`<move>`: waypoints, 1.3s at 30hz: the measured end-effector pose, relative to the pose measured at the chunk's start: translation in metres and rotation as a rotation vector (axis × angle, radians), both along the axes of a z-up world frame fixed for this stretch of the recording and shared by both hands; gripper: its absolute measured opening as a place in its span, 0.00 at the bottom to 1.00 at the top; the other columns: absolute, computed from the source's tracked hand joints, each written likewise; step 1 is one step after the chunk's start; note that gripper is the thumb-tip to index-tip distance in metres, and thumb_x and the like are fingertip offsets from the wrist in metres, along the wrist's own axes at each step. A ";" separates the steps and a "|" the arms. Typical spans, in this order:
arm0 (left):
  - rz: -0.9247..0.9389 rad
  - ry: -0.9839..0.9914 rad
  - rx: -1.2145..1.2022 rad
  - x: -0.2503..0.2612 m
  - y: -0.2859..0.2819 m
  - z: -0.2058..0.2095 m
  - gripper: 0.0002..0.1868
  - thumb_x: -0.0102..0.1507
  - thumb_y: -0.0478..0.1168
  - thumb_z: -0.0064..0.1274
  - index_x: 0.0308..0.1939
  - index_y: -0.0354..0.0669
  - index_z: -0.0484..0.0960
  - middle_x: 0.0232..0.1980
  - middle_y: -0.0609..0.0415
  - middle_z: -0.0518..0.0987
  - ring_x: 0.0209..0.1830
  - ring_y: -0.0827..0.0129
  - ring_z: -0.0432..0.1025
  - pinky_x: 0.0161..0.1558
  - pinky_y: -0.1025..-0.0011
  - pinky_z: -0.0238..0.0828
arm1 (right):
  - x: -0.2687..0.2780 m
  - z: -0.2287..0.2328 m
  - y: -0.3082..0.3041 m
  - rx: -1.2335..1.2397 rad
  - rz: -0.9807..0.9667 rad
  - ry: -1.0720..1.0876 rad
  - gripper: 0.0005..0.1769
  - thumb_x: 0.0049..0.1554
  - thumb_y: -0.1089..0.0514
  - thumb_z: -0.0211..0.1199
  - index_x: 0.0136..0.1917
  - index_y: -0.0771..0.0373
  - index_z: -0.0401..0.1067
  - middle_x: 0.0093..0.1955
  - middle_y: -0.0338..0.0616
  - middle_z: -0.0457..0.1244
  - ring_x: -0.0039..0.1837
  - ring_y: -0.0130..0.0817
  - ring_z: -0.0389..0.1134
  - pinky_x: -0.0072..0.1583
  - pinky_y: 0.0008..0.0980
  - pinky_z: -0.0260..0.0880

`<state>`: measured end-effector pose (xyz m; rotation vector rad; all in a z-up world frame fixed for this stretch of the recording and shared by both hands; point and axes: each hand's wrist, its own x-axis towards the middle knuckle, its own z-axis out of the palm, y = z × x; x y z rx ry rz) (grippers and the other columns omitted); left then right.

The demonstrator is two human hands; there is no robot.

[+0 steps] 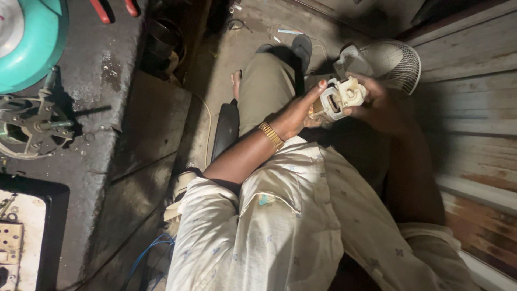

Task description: The person sits on the floor and cleans a small metal component with a cloth. They then pick up a white plastic housing and insert the metal component into it. The person uses a screwdriver to tighten screws on the housing, securing the internal parts.

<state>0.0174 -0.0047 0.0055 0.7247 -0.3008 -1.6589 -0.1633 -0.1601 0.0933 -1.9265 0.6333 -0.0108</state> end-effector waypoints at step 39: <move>-0.015 -0.091 0.022 0.008 0.001 0.011 0.46 0.60 0.79 0.34 0.63 0.49 0.77 0.52 0.57 0.83 0.48 0.72 0.76 0.47 0.69 0.74 | 0.006 -0.007 -0.001 0.067 0.059 -0.118 0.45 0.54 0.60 0.72 0.80 0.61 0.55 0.69 0.40 0.63 0.69 0.32 0.65 0.69 0.36 0.66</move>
